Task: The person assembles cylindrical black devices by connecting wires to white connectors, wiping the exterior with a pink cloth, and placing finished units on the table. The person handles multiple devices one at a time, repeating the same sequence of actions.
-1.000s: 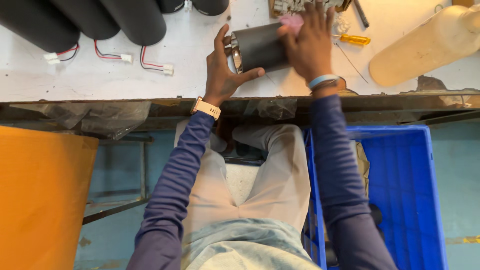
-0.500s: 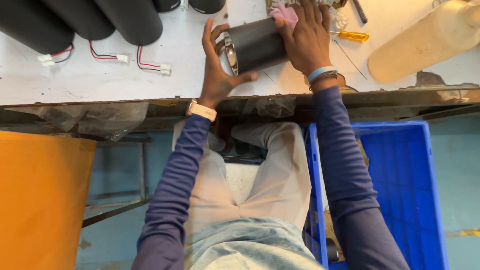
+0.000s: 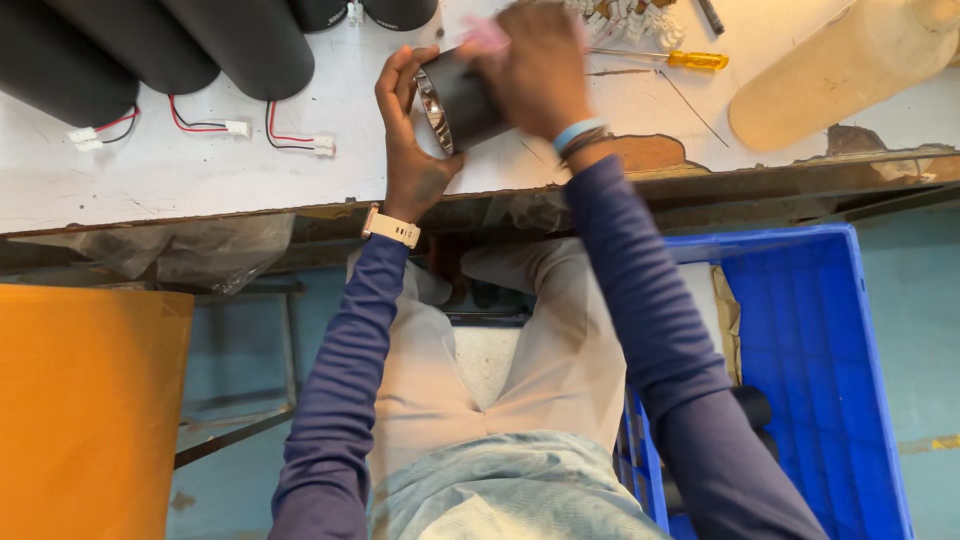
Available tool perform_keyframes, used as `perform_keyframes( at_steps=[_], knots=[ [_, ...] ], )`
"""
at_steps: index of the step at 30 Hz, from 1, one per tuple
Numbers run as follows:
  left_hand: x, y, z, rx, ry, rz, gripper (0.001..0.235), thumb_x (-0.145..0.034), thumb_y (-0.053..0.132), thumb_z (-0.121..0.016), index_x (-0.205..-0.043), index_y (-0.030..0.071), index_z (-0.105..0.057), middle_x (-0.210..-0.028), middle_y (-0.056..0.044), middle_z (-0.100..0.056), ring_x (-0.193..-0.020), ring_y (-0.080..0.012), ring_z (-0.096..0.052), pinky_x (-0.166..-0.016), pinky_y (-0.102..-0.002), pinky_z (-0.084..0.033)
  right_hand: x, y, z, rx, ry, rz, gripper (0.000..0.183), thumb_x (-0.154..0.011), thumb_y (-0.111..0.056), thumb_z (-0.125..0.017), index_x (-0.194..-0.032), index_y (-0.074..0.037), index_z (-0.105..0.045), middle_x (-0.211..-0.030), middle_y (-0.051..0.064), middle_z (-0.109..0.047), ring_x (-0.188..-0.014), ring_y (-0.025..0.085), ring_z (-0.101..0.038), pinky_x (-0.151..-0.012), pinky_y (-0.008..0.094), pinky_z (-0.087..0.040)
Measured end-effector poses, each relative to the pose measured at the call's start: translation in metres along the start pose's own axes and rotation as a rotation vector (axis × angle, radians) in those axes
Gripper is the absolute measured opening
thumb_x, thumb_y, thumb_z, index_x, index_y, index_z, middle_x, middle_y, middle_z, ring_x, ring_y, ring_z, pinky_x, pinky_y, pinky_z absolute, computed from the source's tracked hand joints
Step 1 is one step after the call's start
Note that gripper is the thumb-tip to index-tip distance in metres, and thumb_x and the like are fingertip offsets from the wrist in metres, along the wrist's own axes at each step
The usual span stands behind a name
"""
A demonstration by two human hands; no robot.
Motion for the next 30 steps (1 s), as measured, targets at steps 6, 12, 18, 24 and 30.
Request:
perform_keyframes(
  at_steps=[6,12,18,24,30],
  knots=[
    [-0.01,-0.007,-0.006,-0.024,-0.06,0.069,0.126,-0.065,-0.013,-0.093,-0.161,0.013,-0.016,-0.164,-0.009,-0.028,-0.15,-0.0273,-0.038,-0.13,-0.042,-0.036,0.011,0.029,0.025,0.237,-0.001,-0.027,0.024,-0.108,-0.032,-0.055,-0.117,-0.018,-0.074,-0.122,0.014,-0.067,-0.132,0.04,-0.05,-0.119,0.057,-0.016],
    [-0.008,-0.009,0.001,-0.015,-0.035,0.111,0.122,-0.061,-0.017,-0.088,-0.162,0.016,-0.028,-0.155,-0.01,-0.045,-0.145,-0.029,-0.048,-0.124,-0.04,-0.047,0.036,-0.056,-0.012,0.007,0.082,0.115,0.043,-0.109,-0.028,-0.052,-0.142,-0.002,-0.059,-0.148,0.017,-0.059,-0.148,0.036,-0.045,-0.13,0.054,-0.016],
    [0.006,0.012,0.02,-0.09,0.032,0.186,0.119,-0.048,-0.018,-0.071,-0.155,0.016,-0.036,-0.135,-0.006,-0.052,-0.127,-0.0243,-0.054,-0.104,-0.035,-0.059,0.051,0.009,0.017,0.334,0.103,0.155,0.027,-0.095,-0.011,-0.054,-0.115,-0.017,-0.071,-0.122,0.012,-0.066,-0.119,0.033,-0.06,-0.111,0.061,-0.024],
    [-0.002,0.066,0.071,-0.199,0.011,0.113,0.111,-0.052,-0.023,-0.059,-0.155,0.017,-0.043,-0.142,-0.005,-0.047,-0.135,-0.0247,-0.051,-0.108,-0.035,-0.059,0.094,0.134,0.075,0.467,0.178,-0.156,0.043,-0.099,-0.023,-0.078,-0.13,-0.001,-0.059,-0.133,0.017,-0.06,-0.128,0.04,-0.053,-0.104,0.056,-0.036],
    [-0.059,0.115,0.06,-0.777,-0.149,-0.066,0.097,-0.058,-0.017,-0.066,-0.147,0.018,-0.05,-0.136,-0.008,-0.051,-0.125,-0.035,-0.052,-0.098,-0.042,-0.054,0.09,0.035,0.027,-0.079,0.085,-0.022,0.034,-0.1,-0.029,-0.079,-0.126,-0.01,-0.067,-0.147,0.016,-0.058,-0.146,0.04,-0.045,-0.12,0.049,-0.036]
  ],
)
Point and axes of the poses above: each hand's wrist, its own x-axis away from the middle knuckle, its own z-axis out of the back of the hand, y = z × x, the point moved 9 cm from there along -x, towards the middle knuckle
